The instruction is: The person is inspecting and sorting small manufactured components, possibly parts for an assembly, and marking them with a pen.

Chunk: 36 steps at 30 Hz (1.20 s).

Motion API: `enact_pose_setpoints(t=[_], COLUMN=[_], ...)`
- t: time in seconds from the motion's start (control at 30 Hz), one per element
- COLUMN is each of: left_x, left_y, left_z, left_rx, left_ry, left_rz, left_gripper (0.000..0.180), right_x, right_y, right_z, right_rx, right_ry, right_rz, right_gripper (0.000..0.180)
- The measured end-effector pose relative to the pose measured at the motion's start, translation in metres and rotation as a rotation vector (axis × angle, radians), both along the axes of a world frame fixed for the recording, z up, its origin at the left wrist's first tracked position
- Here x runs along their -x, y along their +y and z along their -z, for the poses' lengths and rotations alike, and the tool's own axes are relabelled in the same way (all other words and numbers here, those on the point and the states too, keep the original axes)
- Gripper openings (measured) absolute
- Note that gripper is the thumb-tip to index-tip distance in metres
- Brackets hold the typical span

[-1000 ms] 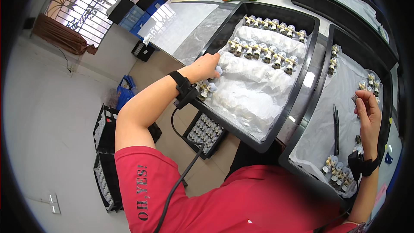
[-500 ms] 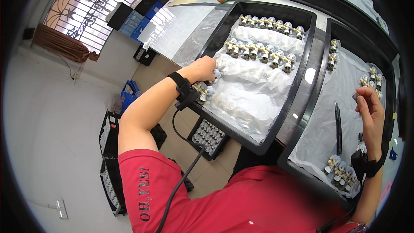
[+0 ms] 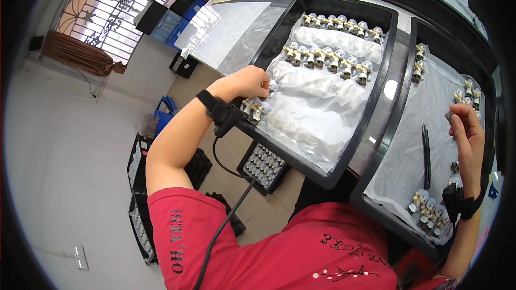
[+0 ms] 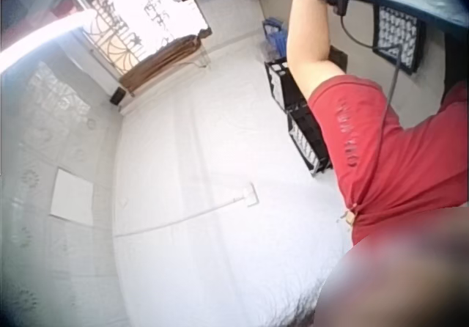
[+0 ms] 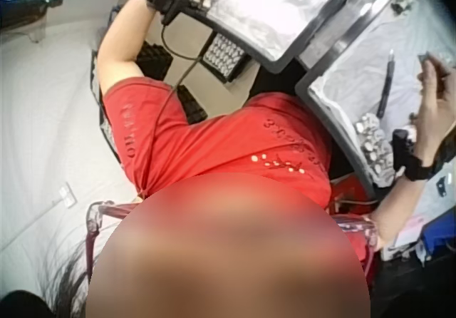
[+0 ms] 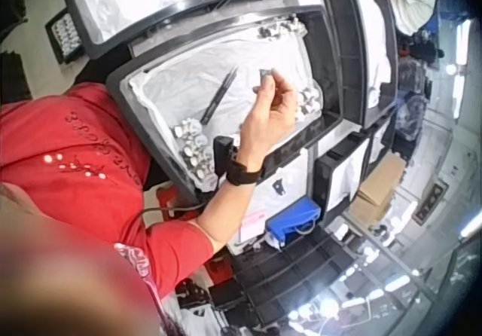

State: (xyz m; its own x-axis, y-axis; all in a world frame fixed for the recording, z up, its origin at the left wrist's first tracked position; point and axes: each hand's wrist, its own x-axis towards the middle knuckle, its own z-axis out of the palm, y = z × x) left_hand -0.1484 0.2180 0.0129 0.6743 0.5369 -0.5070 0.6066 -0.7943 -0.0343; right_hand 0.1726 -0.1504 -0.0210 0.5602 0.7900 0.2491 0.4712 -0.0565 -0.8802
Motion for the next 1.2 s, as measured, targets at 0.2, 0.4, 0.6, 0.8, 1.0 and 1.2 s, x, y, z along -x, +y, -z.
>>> enact_pose_setpoints(t=[0.2, 0.4, 0.6, 0.8, 1.0, 1.2], left_x=[0.015, 0.019, 0.025, 0.021, 0.018, 0.029], left_y=[-0.014, -0.015, -0.021, -0.031, -0.027, -0.015], left_z=[-0.014, -0.008, -0.004, -0.008, -0.004, 0.005], left_rx=[0.140, 0.139, 0.109, 0.066, 0.101, 0.173], left_ry=[0.095, 0.042, 0.000, 0.021, 0.058, -0.122], left_rz=[0.066, 0.127, 0.178, 0.109, 0.103, 0.238], left_gripper=[0.038, 0.040, 0.042, 0.041, 0.047, 0.049], right_x=[0.001, -0.004, -0.007, -0.011, -0.014, -0.010], right_y=[-0.001, -0.002, 0.000, 0.000, -0.004, -0.009], right_z=[0.002, 0.009, 0.015, 0.018, 0.012, -0.037], right_rx=[-0.003, 0.032, 0.065, 0.109, 0.111, -0.042], right_ry=[-0.016, -0.022, -0.029, -0.026, -0.025, 0.017], right_rz=[-0.018, -0.010, -0.008, 0.003, 0.018, 0.120], right_gripper=[0.016, 0.017, 0.016, 0.017, 0.015, 0.018])
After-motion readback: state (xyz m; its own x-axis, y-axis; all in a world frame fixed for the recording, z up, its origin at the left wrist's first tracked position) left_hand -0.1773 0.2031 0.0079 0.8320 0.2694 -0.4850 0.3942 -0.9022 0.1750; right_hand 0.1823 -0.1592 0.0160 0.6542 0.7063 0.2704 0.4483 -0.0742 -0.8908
